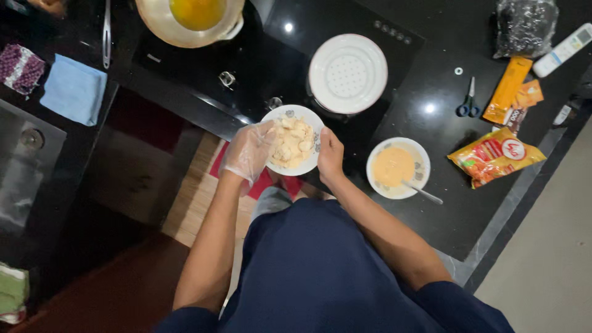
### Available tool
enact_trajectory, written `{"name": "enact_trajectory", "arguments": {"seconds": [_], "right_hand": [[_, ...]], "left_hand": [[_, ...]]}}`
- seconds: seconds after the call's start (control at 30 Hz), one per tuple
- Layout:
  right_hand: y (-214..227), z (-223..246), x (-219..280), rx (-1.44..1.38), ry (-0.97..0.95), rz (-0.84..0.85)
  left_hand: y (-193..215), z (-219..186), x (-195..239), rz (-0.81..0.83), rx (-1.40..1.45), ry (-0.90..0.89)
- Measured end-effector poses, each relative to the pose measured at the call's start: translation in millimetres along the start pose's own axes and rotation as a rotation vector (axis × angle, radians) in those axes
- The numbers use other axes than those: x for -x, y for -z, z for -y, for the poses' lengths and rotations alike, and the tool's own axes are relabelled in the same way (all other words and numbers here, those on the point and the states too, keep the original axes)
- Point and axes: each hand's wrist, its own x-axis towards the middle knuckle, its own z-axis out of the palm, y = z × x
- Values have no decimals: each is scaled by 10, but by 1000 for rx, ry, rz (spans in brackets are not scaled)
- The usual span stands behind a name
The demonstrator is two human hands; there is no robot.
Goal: The person coats pieces of food in a bowl of dry ingredients using a gloved hand, then uses a spoon to add a liquid mixture from a second bowl. The person repeats this process for multiple pieces.
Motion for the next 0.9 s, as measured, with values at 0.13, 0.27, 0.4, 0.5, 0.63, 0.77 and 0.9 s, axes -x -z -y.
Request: {"name": "enact_trajectory", "arguments": {"seconds": [0.13,0.27,0.4,0.5,0.63,0.77,0.9], "right_hand": [[-369,-59,-53,-11,9,10],[-739,1,-187,-21,16,-31],[-994,82,-312,-42,44,-69],[-1047,128,-331,-15,47,-118],[-963,160,-183,-112,45,-191],[-879,238,-138,-179,27,-256],[-883,260,-149,-267,75,-245]], "left_hand": [[320,183,-246,18,-100,-32],[613,304,-544,-88,-279,-161],[735,446,-783,-57,-322,2],[627,526,-893,-117,-257,-134],[403,586,-914,-122,-251,-255],[333,591,-1003,-26,-303,-230],[309,606,-1015,60,-470,-388]]}}
